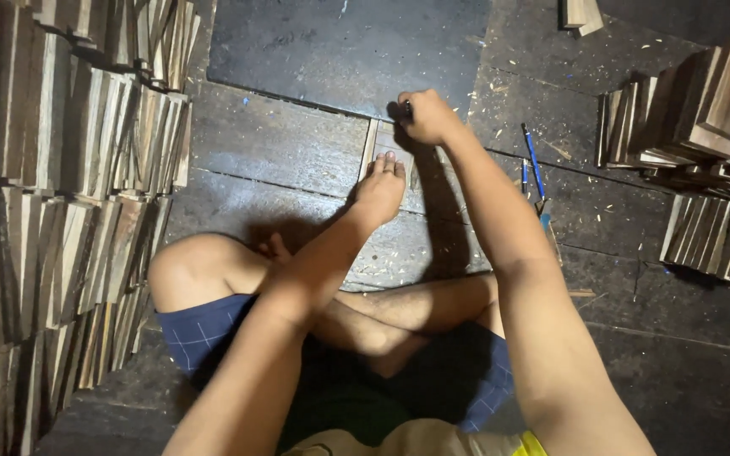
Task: The person sits on the floor and uses a pencil to draw lines on small rectangular wooden pieces. They handle the wood one at a time, marking each piece before setting it aside. The person also sharpens the pencil with a small knife during the process.
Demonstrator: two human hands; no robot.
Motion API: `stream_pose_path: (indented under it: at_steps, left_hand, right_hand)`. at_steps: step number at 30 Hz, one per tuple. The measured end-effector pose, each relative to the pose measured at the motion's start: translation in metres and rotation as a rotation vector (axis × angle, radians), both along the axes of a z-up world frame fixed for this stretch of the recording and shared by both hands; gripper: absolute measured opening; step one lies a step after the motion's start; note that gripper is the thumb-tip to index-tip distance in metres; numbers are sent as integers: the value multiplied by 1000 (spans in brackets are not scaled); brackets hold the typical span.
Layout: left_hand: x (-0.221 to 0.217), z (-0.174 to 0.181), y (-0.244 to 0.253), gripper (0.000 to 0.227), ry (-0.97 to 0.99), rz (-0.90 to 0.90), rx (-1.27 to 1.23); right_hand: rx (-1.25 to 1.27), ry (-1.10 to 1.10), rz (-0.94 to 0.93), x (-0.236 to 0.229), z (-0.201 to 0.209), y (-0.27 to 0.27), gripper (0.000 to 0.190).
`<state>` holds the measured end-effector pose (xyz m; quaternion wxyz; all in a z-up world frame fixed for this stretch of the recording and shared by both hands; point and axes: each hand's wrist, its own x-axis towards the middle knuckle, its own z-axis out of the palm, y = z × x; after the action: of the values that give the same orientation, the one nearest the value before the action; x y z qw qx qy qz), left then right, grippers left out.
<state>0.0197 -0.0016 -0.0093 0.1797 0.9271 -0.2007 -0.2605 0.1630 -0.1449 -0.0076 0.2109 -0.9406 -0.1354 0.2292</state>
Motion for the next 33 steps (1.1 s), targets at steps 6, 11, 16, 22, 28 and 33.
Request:
stream_pose_path:
  at_steps: [6,11,16,22,28,33]
  left_hand:
    - [1,9,1,70,37,6,22]
    - [-2,-2,-1,65,-21,9,7]
    - [-1,-9,-5,62,-82,-2,23]
    - [-3,-9,-5,64,-50,1,17]
    - [4,-16,-10,70,-44,-3,1]
    - [0,-11,-8,70,12,11,9]
  right_hand:
    - [146,-55,-63,-2,-11,-12,12]
    - [146,-154,-43,-8,-20,-13,6]
    - [207,-180,-122,-12,-22,-18,7]
    - [711,14,-395,-29,-37,3,14]
    - [767,-21,-415,-30,-25,24,13]
    - [814,-194,-533,-54,-30,38,20]
